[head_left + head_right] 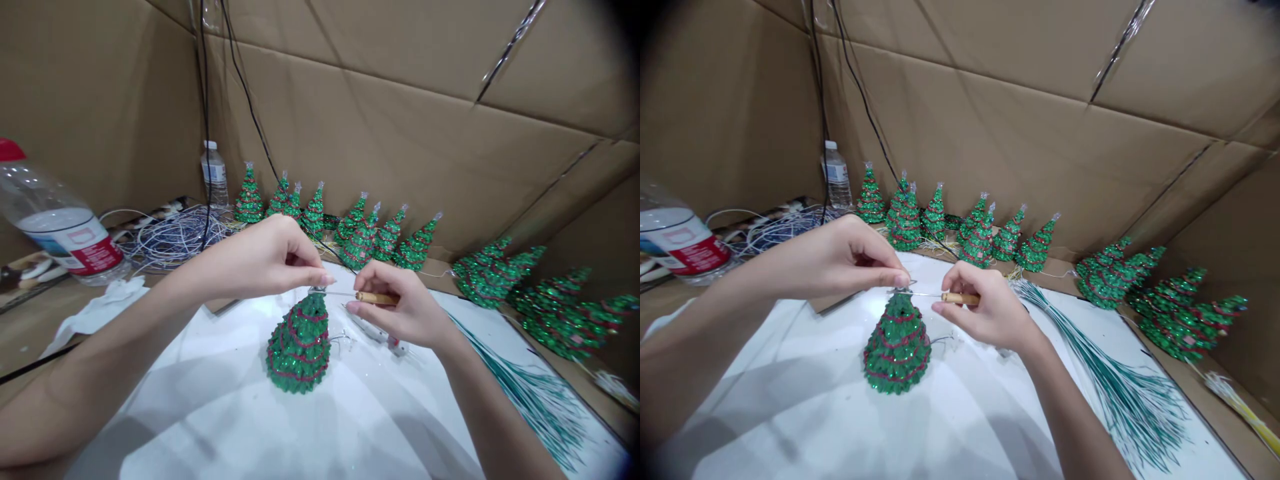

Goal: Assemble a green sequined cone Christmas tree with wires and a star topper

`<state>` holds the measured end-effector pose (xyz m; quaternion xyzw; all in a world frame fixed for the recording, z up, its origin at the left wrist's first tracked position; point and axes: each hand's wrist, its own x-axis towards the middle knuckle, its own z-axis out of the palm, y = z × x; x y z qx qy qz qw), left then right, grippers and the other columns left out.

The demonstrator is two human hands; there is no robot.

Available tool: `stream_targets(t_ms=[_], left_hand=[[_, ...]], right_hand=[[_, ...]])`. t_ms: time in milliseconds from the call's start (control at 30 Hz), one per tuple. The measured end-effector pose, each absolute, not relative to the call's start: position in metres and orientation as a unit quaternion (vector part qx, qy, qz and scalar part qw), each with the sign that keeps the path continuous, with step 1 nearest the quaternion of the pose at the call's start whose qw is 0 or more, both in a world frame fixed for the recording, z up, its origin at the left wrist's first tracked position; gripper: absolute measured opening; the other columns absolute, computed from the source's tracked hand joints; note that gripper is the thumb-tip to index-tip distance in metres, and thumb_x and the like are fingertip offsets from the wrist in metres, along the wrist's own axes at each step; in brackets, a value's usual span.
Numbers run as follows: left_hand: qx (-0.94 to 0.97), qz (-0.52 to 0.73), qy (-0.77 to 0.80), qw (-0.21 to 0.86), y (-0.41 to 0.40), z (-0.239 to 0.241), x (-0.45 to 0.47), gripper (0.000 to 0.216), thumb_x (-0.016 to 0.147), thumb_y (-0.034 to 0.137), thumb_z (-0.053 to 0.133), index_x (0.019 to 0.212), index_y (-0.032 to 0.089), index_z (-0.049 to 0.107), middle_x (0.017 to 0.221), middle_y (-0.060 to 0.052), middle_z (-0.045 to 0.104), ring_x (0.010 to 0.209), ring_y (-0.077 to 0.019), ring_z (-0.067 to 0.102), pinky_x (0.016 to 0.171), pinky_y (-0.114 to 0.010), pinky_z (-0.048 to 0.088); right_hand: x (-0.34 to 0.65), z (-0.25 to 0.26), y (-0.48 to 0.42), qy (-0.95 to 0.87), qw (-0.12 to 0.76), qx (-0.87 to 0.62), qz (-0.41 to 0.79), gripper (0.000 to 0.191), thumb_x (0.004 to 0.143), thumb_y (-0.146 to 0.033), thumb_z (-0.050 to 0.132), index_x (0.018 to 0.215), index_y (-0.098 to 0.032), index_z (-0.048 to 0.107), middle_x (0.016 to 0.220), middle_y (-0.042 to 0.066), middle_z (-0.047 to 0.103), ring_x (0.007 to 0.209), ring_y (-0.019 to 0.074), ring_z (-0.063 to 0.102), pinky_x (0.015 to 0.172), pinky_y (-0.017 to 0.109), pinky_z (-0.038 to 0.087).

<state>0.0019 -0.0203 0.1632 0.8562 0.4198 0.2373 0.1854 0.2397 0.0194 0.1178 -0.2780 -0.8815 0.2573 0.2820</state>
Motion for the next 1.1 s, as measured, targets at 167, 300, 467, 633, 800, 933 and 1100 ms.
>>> stream_targets(t_ms=[167,300,467,633,800,933,1100], left_hand=[[0.852,0.240,0.422,0.195,-0.020,0.163,0.002,0.034,0.086,0.035,0.056,0.065,0.011,0.068,0.055,-0.001,0.054,0.050,-0.0084,0.042,0.044,-0.022,0.026],[0.855,0.242,0.417,0.193,-0.021,0.163,0.002,0.031,0.086,0.033,0.056,0.066,0.012,0.068,0.055,-0.001,0.054,0.050,-0.0085,0.042,0.043,-0.021,0.026],[0.850,0.240,0.426,0.196,-0.021,0.163,0.001,0.032,0.086,0.035,0.056,0.065,0.013,0.067,0.055,0.000,0.052,0.051,-0.0088,0.042,0.044,-0.021,0.026],[0.856,0.243,0.415,0.191,-0.021,0.162,0.001,0.033,0.086,0.034,0.056,0.063,0.012,0.066,0.055,0.000,0.051,0.051,-0.0082,0.041,0.043,-0.021,0.025],[0.856,0.245,0.414,0.190,-0.021,0.162,0.001,0.031,0.086,0.032,0.056,0.065,0.012,0.068,0.053,0.001,0.050,0.049,-0.0079,0.040,0.043,-0.021,0.025],[0.853,0.243,0.421,0.191,-0.020,0.163,0.002,0.031,0.085,0.033,0.057,0.064,0.012,0.067,0.052,0.001,0.048,0.049,-0.0079,0.038,0.042,-0.021,0.024],[0.853,0.241,0.423,0.187,-0.021,0.165,0.002,0.033,0.085,0.032,0.057,0.060,0.013,0.064,0.051,0.002,0.044,0.049,-0.0077,0.036,0.042,-0.021,0.024]], right_hand=[[0.245,0.124,0.019,-0.908,0.276,-0.254,0.187,0.028,0.090,-0.035,0.054,0.069,-0.017,0.057,0.058,-0.003,0.048,0.052,0.0074,0.039,0.048,0.021,0.030],[0.245,0.126,0.016,-0.917,0.270,-0.249,0.156,0.033,0.093,-0.034,0.048,0.064,-0.017,0.054,0.053,-0.004,0.041,0.049,0.0075,0.036,0.048,0.023,0.027],[0.244,0.126,0.013,-0.891,0.300,-0.273,0.203,0.021,0.080,-0.033,0.067,0.078,-0.019,0.052,0.055,-0.007,0.044,0.046,0.0064,0.034,0.043,0.021,0.027],[0.244,0.126,0.014,-0.911,0.286,-0.264,0.134,0.036,0.094,-0.035,0.047,0.062,-0.018,0.050,0.052,-0.004,0.041,0.048,0.0073,0.035,0.047,0.023,0.027],[0.242,0.127,0.010,-0.906,0.279,-0.275,0.160,0.021,0.088,-0.036,0.056,0.077,-0.019,0.052,0.054,-0.006,0.041,0.047,0.0076,0.036,0.046,0.023,0.028],[0.242,0.126,0.010,-0.899,0.293,-0.277,0.171,0.021,0.083,-0.036,0.063,0.076,-0.019,0.053,0.055,-0.005,0.047,0.047,0.0068,0.037,0.045,0.022,0.028],[0.242,0.126,0.009,-0.920,0.267,-0.267,0.108,0.039,0.097,-0.033,0.041,0.063,-0.017,0.051,0.052,-0.003,0.045,0.049,0.0076,0.040,0.049,0.024,0.028]])
